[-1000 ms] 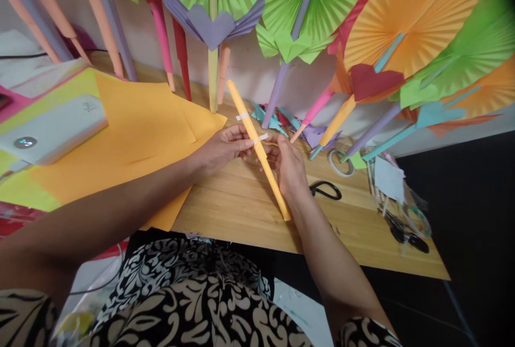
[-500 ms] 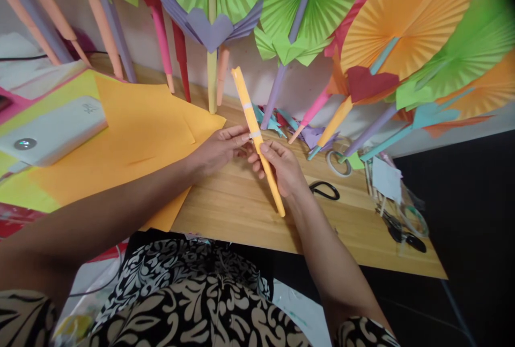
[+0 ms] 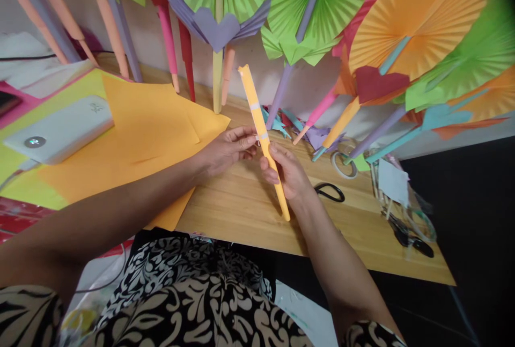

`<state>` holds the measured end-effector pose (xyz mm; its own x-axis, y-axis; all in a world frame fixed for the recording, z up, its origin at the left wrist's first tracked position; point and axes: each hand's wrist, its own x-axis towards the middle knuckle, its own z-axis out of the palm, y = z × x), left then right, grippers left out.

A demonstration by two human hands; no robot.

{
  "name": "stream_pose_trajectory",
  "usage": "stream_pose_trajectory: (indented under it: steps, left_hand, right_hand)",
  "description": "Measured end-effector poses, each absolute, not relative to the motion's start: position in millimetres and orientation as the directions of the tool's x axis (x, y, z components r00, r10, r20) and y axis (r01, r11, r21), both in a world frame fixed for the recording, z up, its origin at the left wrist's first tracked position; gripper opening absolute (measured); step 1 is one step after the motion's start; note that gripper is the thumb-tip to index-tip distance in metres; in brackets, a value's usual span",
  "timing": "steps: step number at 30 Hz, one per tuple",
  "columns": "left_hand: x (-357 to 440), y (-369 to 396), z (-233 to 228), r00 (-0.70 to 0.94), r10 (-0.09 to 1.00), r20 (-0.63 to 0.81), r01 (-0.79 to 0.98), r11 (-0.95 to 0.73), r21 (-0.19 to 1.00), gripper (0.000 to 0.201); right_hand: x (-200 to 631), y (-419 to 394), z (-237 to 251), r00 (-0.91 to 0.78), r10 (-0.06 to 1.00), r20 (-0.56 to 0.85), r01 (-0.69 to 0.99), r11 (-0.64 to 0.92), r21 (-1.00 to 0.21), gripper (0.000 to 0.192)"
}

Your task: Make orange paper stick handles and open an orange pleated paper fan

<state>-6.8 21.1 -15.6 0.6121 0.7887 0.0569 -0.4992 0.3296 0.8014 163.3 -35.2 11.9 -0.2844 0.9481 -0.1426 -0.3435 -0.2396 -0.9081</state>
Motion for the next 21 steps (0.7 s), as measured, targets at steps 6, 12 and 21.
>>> stream_pose_trajectory:
  steps: [6,12,21]
  left_hand:
    - [-6.8,23.6,-18.4,0.581,0.813,0.042,-0.492,0.310,0.814,0.036]
    - [-8.0,17.8,-15.5,0.589,0.808,0.009,-0.435,0.307,0.847,0.028]
    - [-7.4,14.9,-3.0,0.512,0.859,0.031,-0.483,0.258,0.837,0.034]
  right_hand:
    - [170.2,-34.3,10.9,-0.321,0.933,-0.165,-0.404,-0.292,-0.867,0.032]
    - [173.4,-35.8,17.9,-0.234,0.972,-0.010,-0.382,-0.102,-0.919,0.024]
    - [167.9,-33.8,15.1,0.012,0.987,0.162,0.041,0.162,-0.986,0.020]
